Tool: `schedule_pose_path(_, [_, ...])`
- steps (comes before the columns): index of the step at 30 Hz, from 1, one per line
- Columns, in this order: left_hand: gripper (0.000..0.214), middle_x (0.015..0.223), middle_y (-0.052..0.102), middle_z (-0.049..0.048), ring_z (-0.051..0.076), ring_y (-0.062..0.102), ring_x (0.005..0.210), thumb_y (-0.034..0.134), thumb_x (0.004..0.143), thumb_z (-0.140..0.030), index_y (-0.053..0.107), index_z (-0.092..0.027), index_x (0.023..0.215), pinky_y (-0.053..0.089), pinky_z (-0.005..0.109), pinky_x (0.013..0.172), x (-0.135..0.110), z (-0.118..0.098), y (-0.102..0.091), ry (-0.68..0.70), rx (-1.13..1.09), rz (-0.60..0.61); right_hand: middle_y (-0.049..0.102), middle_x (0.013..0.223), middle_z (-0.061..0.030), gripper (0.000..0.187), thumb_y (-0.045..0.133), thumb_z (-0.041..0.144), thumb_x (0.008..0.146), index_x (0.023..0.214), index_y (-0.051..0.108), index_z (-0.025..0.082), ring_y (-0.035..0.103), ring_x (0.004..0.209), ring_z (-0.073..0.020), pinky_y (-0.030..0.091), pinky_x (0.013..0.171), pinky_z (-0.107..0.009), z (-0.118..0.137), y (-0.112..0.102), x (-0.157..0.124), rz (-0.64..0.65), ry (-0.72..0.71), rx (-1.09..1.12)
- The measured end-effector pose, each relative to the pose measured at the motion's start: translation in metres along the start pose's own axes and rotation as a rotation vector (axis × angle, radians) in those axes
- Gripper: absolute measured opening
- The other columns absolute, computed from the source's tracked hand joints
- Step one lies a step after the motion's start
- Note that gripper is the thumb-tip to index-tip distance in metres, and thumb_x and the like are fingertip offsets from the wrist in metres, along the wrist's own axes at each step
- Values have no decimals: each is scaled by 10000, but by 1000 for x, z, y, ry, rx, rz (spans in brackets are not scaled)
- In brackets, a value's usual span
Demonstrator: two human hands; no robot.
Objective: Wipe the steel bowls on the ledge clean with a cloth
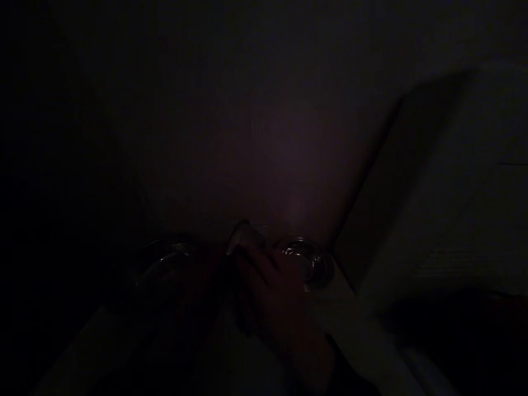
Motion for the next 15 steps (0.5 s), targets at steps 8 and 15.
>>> schedule_pose_path(8, [156,856,741,49,208,685,861,654,699,-334,694,-198,765,526,288,750,-4,-9,-4,-123,-28,-69,690,1120,-92,265,498,179,902,1128,632,144,574,943,-236,492,784,-410,4,-5,1,-28,-25,-16])
schedule_pose_path(15, [274,810,749,68,242,695,868,707,640,-416,721,-170,761,535,306,740,-3,3,5,-157,-82,-3,688,1111,-112,271,477,155,900,1126,620,116,593,936,-247,487,772,-407,-13,-8,6,-21,76,-34])
Point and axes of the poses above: each hand's wrist, its own x-axis towards the middle knuckle, its own y-axis out of the palm, z = x × y, the point moved 10 cm from there along x, towards the middle knuckle
